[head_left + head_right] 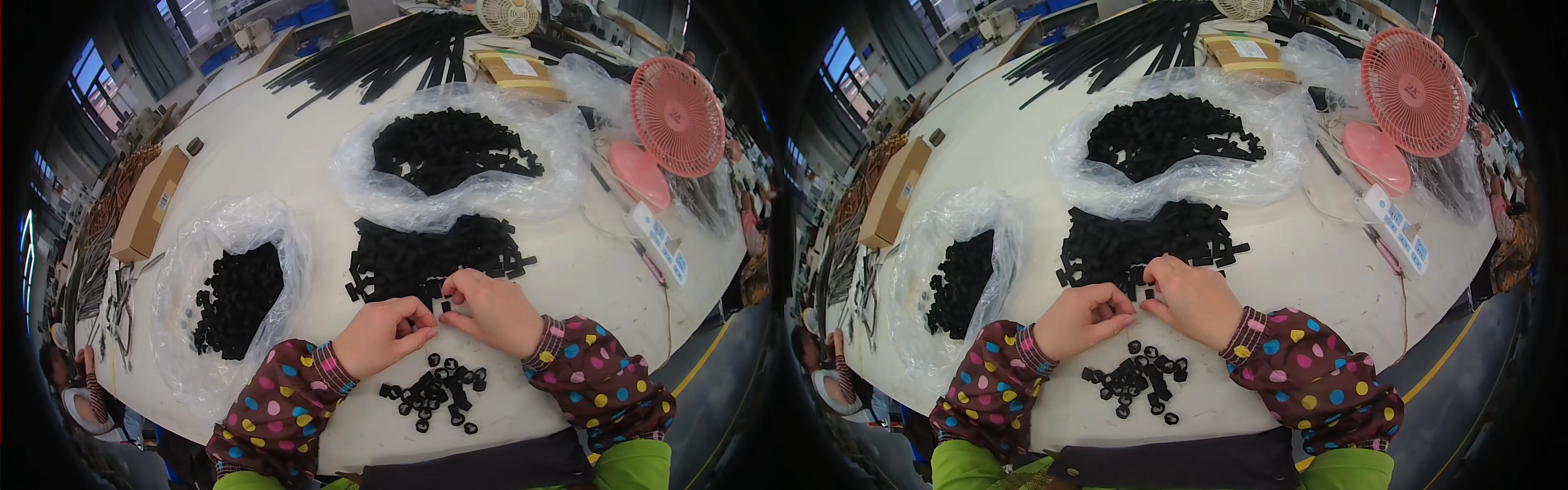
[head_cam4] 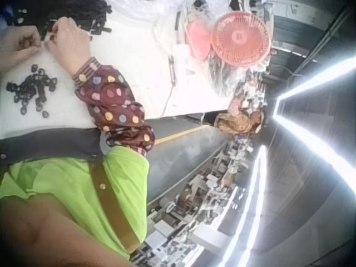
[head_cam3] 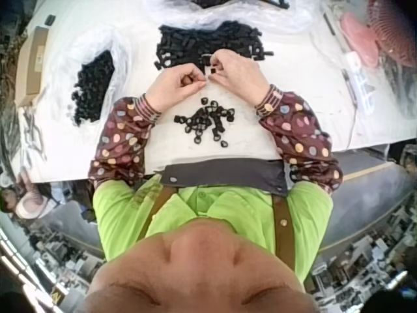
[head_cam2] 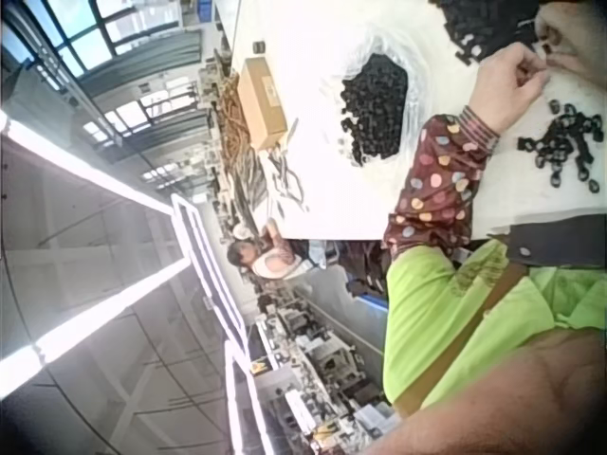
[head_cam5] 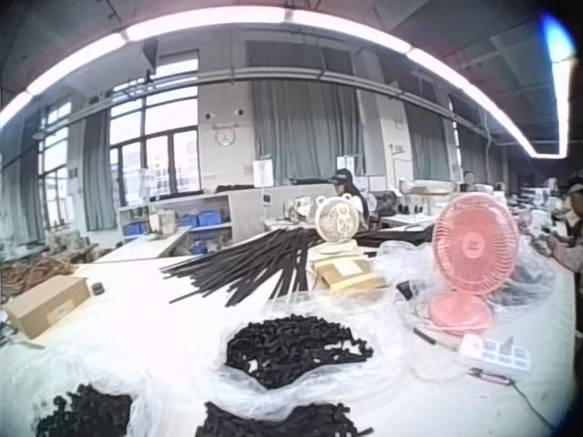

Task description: The person assembles loops by folding black strips by hand and places them onto the table.

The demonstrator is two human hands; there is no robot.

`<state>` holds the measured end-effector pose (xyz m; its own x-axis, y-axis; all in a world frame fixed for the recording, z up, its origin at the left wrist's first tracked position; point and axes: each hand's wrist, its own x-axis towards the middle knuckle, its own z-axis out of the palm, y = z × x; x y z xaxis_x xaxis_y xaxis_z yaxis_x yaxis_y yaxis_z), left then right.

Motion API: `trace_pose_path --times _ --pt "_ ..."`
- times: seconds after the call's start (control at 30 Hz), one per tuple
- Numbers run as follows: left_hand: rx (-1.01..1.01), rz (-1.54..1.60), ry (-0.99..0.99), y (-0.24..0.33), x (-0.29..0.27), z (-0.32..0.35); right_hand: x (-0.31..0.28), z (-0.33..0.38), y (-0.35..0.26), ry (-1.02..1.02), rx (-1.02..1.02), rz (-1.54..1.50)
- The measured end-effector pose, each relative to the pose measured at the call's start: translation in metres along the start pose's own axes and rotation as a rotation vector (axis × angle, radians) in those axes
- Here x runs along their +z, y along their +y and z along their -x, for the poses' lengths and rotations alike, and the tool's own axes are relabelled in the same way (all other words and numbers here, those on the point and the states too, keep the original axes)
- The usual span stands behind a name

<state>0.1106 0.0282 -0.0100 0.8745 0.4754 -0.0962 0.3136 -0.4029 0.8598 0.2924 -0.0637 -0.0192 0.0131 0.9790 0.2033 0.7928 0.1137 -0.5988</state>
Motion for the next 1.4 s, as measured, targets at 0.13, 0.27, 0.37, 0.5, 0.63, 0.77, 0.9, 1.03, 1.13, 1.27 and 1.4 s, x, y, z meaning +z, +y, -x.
trace_pose_path --times 0.13,0.27,0.37,0.5,0.63,0.77,0.9,1.03,1.13,1.27,1.4 --pt "0.006 -0.034 0.020 0.001 0.002 0.001 -0.008 0.000 0.000 -0.116 0.023 0.033" --pt "0.018 -0.042 0.043 0.001 0.002 0.000 -0.010 0.002 -0.002 -0.168 0.061 -0.003" --pt "0.014 -0.047 0.044 0.000 0.003 -0.001 -0.003 0.005 0.004 -0.062 -0.021 0.030" --pt "0.001 -0.014 0.068 0.000 0.003 0.000 -0.007 -0.002 0.005 -0.106 0.090 -0.233" --pt "-0.127 0.507 0.138 0.008 0.007 -0.001 -0.021 -0.006 -0.013 -0.101 0.420 -0.959" --pt "-0.069 0.658 0.149 0.004 0.007 0.002 -0.009 -0.005 -0.021 -0.061 0.496 -1.207" --pt "0.012 0.646 0.225 -0.001 0.011 0.003 -0.007 -0.004 -0.027 -0.017 0.472 -1.130" --pt "0.040 0.518 0.280 0.001 0.012 0.004 -0.004 -0.001 -0.030 -0.005 0.426 -0.969" --pt "0.019 0.543 0.271 0.000 0.014 0.003 0.002 0.001 -0.022 0.036 0.349 -0.854" --pt "0.174 -0.047 0.385 0.007 0.009 0.007 -0.006 0.000 -0.026 -0.012 0.291 -0.714" --pt "0.539 -0.514 0.524 0.001 0.007 0.006 -0.008 0.002 -0.029 -0.054 0.282 -0.653"
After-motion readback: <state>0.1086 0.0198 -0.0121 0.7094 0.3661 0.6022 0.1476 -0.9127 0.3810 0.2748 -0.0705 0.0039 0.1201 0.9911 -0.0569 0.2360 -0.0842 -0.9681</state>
